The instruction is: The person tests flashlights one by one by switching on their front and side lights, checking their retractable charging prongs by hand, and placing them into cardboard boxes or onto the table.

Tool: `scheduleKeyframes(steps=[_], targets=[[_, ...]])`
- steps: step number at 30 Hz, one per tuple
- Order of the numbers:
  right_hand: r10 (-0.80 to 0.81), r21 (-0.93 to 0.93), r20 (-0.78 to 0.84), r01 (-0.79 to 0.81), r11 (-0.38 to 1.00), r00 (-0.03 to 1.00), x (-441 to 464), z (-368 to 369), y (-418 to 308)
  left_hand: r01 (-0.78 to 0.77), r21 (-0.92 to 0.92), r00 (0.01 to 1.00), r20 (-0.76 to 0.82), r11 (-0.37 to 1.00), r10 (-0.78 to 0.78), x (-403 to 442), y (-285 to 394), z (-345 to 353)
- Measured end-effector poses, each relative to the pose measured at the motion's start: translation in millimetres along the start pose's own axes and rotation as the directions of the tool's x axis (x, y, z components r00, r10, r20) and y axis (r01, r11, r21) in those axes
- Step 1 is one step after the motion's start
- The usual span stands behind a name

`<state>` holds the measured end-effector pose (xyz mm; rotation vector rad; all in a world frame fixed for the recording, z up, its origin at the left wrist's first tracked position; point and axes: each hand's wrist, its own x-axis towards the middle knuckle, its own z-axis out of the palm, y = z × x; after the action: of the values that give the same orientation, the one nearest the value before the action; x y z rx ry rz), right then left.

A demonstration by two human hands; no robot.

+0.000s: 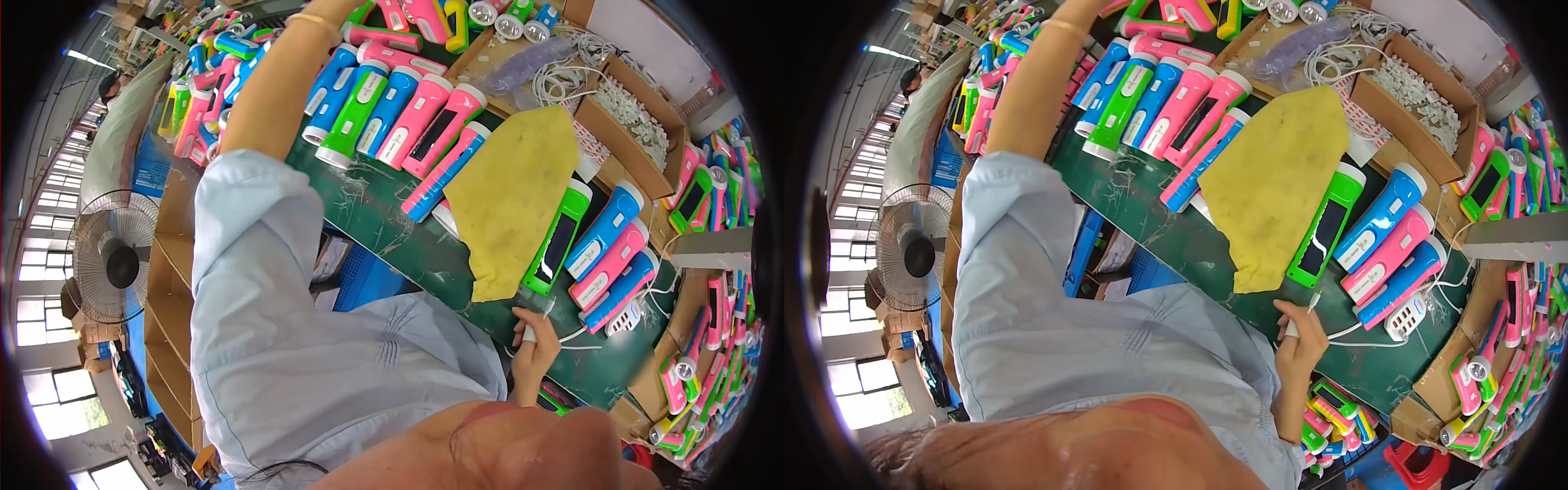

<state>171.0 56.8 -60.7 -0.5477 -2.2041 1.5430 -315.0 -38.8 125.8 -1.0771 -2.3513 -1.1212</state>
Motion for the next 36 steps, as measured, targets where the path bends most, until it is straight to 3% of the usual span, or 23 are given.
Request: scheduleKeyframes(steps=[1, 4, 6, 8, 9, 10, 11, 12, 13, 15, 16, 17, 18, 20, 21, 22, 23, 26, 27, 31, 34, 36], targets=[[0.064, 0.119, 0.061, -0.071, 0.99, 0.996, 0, -5, 1, 0.103, -0.191, 0.985, 0.159, 0.976, -0.073, -5, 22, -17], [0.015, 0.361, 0.059, -0.035, 0.932, 0.998, 12, -3, -15, 0.293, -0.479, 0.903, 0.424, 0.827, -0.075, -54, 83, -29], [-0.149, 0.428, -0.012, 0.14, 0.893, 0.989, 23, 4, -21, 0.296, -0.443, 0.837, 0.546, 0.846, -0.006, -100, 95, 0], [-0.024, 0.673, 0.132, -0.072, 0.736, 0.991, 34, 12, -26, 0.382, -0.362, 0.707, 0.707, 0.85, -0.017, -154, 145, 18], [-0.082, 0.706, 0.478, -0.328, 0.628, 0.874, 45, 3, -43, 0.217, -0.345, 0.759, 0.648, 0.913, 0.064, -179, 156, 40], [-0.018, 0.659, 0.604, -0.486, 0.574, 0.797, 50, 6, -34, 0.049, -0.314, 0.796, 0.586, 0.948, 0.152, -205, 160, 61], [0.127, 0.516, 0.324, -0.288, 0.807, 0.937, 33, 13, -47, 0.19, -0.504, 0.824, 0.548, 0.842, 0.142, -223, 167, 72], [0.149, 0.248, -0.019, -0.14, 0.958, 0.989, 13, 19, -64, 0.305, -0.668, 0.849, 0.513, 0.679, 0.123, -231, 176, 76], [0.009, 0.277, -0.111, 0.022, 0.961, 0.994, 8, 9, -61, 0.297, -0.779, 0.866, 0.464, 0.552, 0.188, -231, 179, 67], [-0.273, 0.266, -0.285, 0.349, 0.898, 0.919, -2, -11, -54, 0.425, -0.814, 0.849, 0.511, 0.396, 0.138, -239, 176, 54], [-0.085, 0.253, -0.323, 0.172, 0.952, 0.943, 2, -8, -70, 0.479, -0.823, 0.84, 0.53, 0.305, 0.113, -243, 177, 55], [0.168, 0.702, -0.014, -0.11, 0.703, 0.986, 2, -9, -72, 0.469, -0.803, 0.823, 0.549, 0.368, 0.148, -253, 170, 67], [0.146, 0.637, -0.051, -0.08, 0.767, 0.988, 0, 6, -50, 0.459, -0.785, 0.804, 0.566, 0.416, 0.18, -265, 167, 79], [-0.008, 0.68, 0.18, -0.118, 0.723, 0.984, -9, 7, -33, 0.652, -0.688, 0.645, 0.724, 0.318, 0.245, -280, 176, 86], [-0.005, 0.643, 0.245, -0.158, 0.749, 0.97, -7, 9, -30, 0.752, -0.649, 0.603, 0.748, 0.117, 0.275, -293, 180, 94], [0.021, 0.604, 0.317, -0.219, 0.766, 0.948, -10, 12, -27, 0.755, -0.654, 0.606, 0.722, 0.043, 0.335, -298, 190, 96], [0.052, 0.512, 0.346, -0.235, 0.826, 0.937, -14, 10, -27, 0.782, -0.623, 0.591, 0.754, 0.025, 0.287, -305, 192, 104], [0.01, 0.33, 0.18, -0.07, 0.941, 0.984, -24, 8, -13, 0.805, -0.591, 0.592, 0.798, -0.049, 0.116, -294, 193, 110], [-0.051, 0.145, 0.088, 0.038, 0.989, 0.995, -25, 0, -13, 0.808, -0.583, 0.587, 0.808, -0.089, 0.043, -291, 194, 110], [0.133, 0.169, -0.063, -0.121, 0.978, 0.989, -34, -14, 3, 0.821, -0.538, 0.563, 0.817, -0.188, 0.12, -281, 186, 107], [0.092, 0.122, -0.116, -0.078, 0.989, 0.989, -37, -9, 2, 0.828, -0.463, 0.523, 0.841, -0.316, 0.137, -282, 187, 109], [-0.084, -0.021, -0.173, 0.082, 0.996, 0.981, -35, -1, 3, 0.83, -0.464, 0.517, 0.849, -0.309, 0.114, -282, 189, 116]])
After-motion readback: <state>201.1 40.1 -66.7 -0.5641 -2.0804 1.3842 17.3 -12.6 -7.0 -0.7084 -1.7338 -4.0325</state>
